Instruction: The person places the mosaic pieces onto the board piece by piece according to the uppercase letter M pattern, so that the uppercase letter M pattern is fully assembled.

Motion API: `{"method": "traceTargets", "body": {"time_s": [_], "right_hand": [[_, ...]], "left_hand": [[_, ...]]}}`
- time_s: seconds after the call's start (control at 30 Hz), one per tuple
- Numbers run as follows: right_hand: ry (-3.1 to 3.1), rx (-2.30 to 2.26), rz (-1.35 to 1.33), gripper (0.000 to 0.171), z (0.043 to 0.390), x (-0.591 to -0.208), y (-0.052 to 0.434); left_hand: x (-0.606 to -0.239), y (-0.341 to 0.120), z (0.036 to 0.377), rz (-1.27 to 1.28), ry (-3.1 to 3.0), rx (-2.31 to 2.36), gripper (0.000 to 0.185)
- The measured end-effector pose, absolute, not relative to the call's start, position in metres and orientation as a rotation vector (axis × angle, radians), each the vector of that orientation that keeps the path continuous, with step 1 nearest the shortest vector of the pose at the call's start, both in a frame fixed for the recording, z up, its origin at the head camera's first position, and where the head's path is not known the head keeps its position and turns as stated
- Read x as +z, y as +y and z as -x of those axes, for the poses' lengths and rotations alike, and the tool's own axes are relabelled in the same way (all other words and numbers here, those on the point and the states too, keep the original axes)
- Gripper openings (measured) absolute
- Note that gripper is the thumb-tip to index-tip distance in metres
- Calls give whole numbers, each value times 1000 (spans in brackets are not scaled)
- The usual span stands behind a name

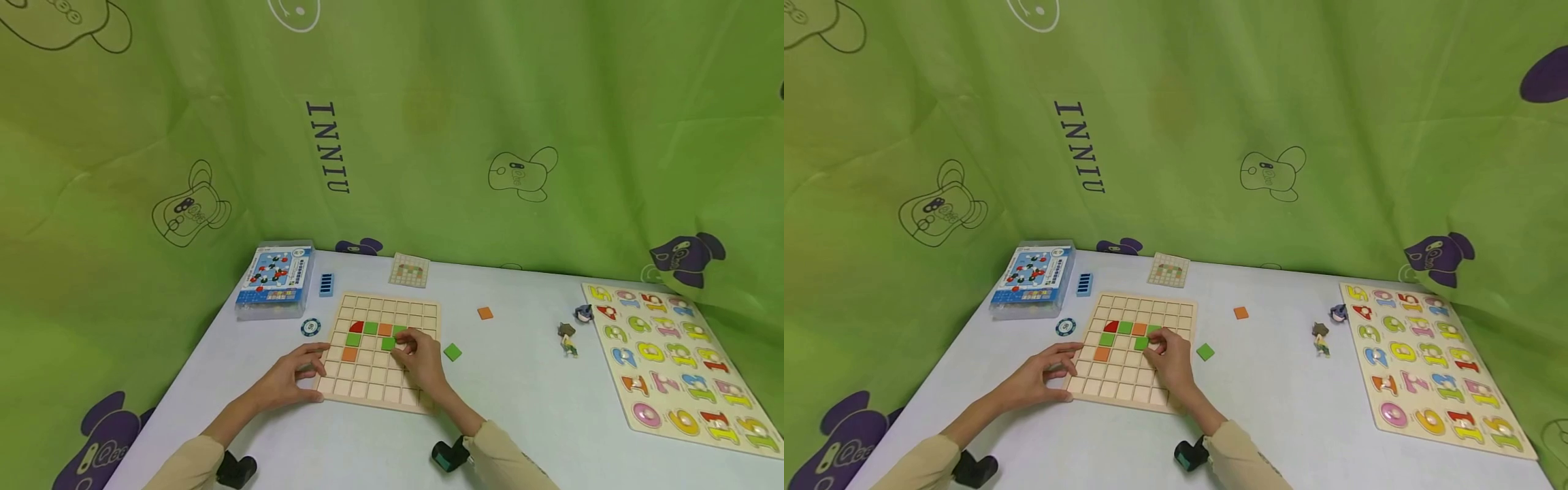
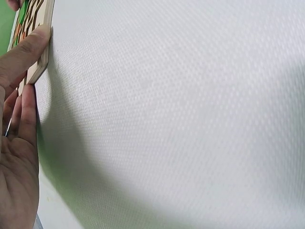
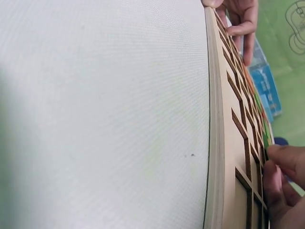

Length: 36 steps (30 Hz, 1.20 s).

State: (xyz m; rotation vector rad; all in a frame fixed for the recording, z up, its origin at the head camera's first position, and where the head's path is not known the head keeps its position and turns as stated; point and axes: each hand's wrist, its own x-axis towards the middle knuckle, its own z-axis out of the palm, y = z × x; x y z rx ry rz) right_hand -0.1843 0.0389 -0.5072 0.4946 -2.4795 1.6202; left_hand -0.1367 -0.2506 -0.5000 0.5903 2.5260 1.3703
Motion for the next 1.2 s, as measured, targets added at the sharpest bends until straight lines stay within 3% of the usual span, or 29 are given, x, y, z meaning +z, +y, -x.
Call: {"method": "traceTargets", "body": {"time_s": [0.87, 1.2], "right_hand": [[-2599, 1643, -708, 16, 184, -503, 48], [-2454, 2128, -590, 23, 183, -497, 75]], "left_hand": [[-494, -249, 138, -607, 2538, 1305, 32], [-495, -249, 141, -602, 2554, 1273, 33]]}}
